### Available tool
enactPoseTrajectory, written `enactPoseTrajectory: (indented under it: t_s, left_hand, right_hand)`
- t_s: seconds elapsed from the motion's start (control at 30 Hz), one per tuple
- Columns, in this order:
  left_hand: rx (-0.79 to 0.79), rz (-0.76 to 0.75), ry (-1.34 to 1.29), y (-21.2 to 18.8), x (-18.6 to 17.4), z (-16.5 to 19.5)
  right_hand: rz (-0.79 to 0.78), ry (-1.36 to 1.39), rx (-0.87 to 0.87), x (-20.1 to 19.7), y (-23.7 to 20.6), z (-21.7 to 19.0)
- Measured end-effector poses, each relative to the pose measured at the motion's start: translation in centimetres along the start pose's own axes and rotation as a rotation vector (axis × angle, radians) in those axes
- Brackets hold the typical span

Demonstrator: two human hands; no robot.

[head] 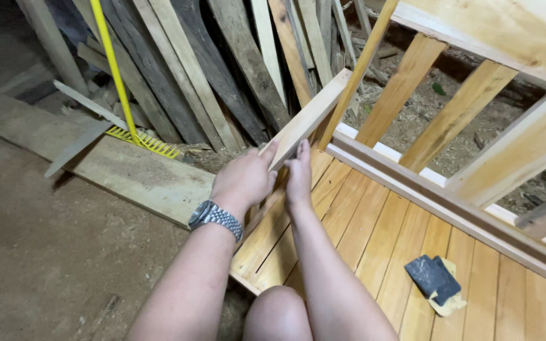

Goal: The person kneels on the floor beside a wooden frame structure and sands a long thin wooden slat with a piece of sandpaper, running the sandpaper along the wood's edges and surfaces. They hold the slat steady with one hand while sanding with the other, working along its length.

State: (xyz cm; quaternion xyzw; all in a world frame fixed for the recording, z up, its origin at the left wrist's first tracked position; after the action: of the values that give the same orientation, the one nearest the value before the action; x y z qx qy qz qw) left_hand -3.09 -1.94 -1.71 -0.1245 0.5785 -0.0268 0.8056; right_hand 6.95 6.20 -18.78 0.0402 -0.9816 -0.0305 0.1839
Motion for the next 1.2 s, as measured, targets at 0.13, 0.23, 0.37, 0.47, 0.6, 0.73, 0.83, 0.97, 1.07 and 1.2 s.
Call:
enactPoseTrajectory:
  t_s: [0.13, 0.23, 0.37, 0.47, 0.6, 0.73, 0.83, 0.97, 1.07, 1.2]
  left_hand:
    - [-0.035, -0.033, 0.007, 0.2, -0.2, 0.3]
    - [-0.009, 0.000, 0.012, 0.2, -0.1, 0.2]
    - [0.027, 0.028, 0.014, 0.1, 0.2, -0.2]
    - [-0.004, 0.005, -0.012, 0.5, 0.3, -0.1]
    - [0.013, 0.044, -0.052, 0.5, 0.4, 0.0]
    - [0.031, 0.090, -0.089, 0.4, 0.5, 0.0]
    - [0.056, 0.113, -0.097, 0.6, 0.6, 0.0]
    - [0.065, 0.118, -0.099, 0.6, 0.5, 0.1]
    - [0.035, 0.081, -0.098, 0.5, 0.4, 0.3]
    - [0.034, 0.092, -0.100, 0.4, 0.2, 0.5]
  right_hand:
    - [-0.025, 0.032, 0.014, 0.8, -1.7, -1.4]
    - [0.021, 0.016, 0.060, 1.0, -0.6, -2.5]
    - [-0.001, 0.010, -0.025, 1.0, 0.4, -3.2]
    - [-0.034, 0.017, 0.025, 0.6, -0.6, -2.5]
    - [0.093, 0.245, 0.114, -0.9, -1.0, -1.3]
    - [0.251, 0.516, 0.275, -3.0, 0.5, 0.7]
    - [0.198, 0.557, 0.338, -3.6, 1.6, 2.2]
    - [0.163, 0.173, 0.254, -2.7, 2.4, 3.1]
    - [0.205, -0.022, 0.240, -1.9, 2.3, 2.8]
    - [0.205, 0.057, 0.188, -1.7, 2.1, 1.9]
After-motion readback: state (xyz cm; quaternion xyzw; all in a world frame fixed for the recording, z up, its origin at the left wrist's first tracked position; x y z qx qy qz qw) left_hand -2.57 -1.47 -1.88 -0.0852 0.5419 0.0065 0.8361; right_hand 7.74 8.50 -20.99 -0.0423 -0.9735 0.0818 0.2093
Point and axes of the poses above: each hand's wrist, its own y-axis towards the middle knuckle, its own x-axis out of the palm, z = x × y, the point moved 2 cm from there along y, towards the middle knuckle, and after that the axes turned 1 degree about -y, right-handed, at the moved point
